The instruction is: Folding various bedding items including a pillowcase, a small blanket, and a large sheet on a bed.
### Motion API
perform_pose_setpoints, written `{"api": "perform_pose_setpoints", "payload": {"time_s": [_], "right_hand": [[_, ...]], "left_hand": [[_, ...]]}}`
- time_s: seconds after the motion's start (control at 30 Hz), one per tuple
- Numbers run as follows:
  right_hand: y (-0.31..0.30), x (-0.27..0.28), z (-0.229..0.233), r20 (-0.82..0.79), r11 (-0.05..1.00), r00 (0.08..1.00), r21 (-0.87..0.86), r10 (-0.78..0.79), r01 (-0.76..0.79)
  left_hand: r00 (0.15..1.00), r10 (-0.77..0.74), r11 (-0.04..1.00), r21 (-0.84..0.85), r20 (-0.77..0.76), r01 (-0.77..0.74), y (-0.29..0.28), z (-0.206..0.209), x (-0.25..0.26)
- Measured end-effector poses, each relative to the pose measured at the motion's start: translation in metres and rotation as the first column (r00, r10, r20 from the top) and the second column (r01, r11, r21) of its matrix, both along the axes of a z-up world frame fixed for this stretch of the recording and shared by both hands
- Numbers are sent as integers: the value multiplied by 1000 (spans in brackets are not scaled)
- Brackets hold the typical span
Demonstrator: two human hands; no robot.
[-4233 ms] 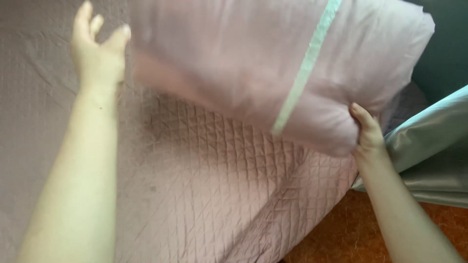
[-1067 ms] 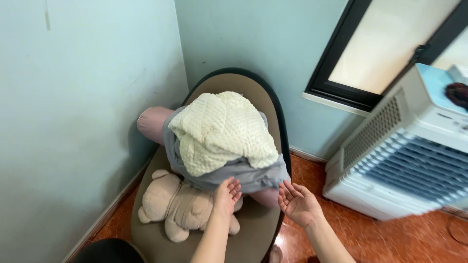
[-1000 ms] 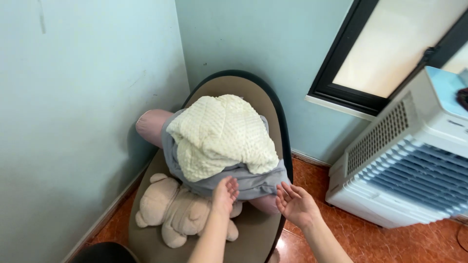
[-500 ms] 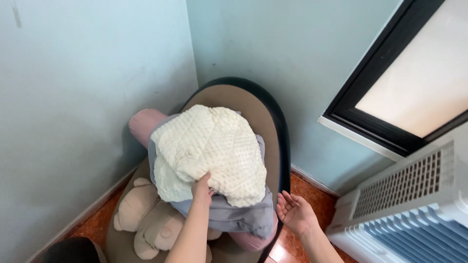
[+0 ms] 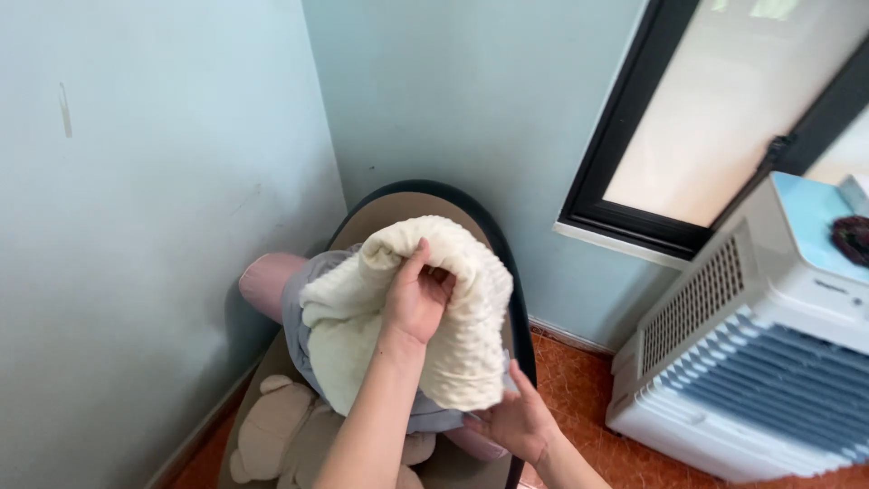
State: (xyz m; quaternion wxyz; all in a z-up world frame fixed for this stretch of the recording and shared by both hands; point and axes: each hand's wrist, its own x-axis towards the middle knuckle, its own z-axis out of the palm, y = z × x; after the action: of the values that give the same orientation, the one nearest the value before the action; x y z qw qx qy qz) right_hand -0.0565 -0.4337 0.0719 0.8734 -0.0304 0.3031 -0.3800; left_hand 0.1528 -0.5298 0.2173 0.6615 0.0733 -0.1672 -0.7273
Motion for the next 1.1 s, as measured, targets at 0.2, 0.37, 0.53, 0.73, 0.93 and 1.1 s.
{"api": "perform_pose_setpoints", "payload": {"time_s": [0.2,0.37,0.53,0.73,0.93,1.1], "right_hand": [[64,15,110,-73,799,844,-376,-531,470],[108,-31,206,82,665,730,-353,-679,658],[145,-81,197,336,518,673,-447,-658,729],[217,-136,235,176,457,590,-475,-788,752],[285,-222,194,525,267,407,-324,-747,908],[322,-194,161,351,399,492,-308,-796,864]], "left_hand": [[989,-105,986,-121,108,118,59,17,6],[841,-149,970,-88,521,226,149,29,-34],[681,-61,847,-323,729,422,231,-23,-124],[176,207,830,-268,963,490,189,-156,-183],[380,-88,826,-145,921,544,273,-20,-199],[489,-31,889,-199,872,413,355,-121,-324]]}}
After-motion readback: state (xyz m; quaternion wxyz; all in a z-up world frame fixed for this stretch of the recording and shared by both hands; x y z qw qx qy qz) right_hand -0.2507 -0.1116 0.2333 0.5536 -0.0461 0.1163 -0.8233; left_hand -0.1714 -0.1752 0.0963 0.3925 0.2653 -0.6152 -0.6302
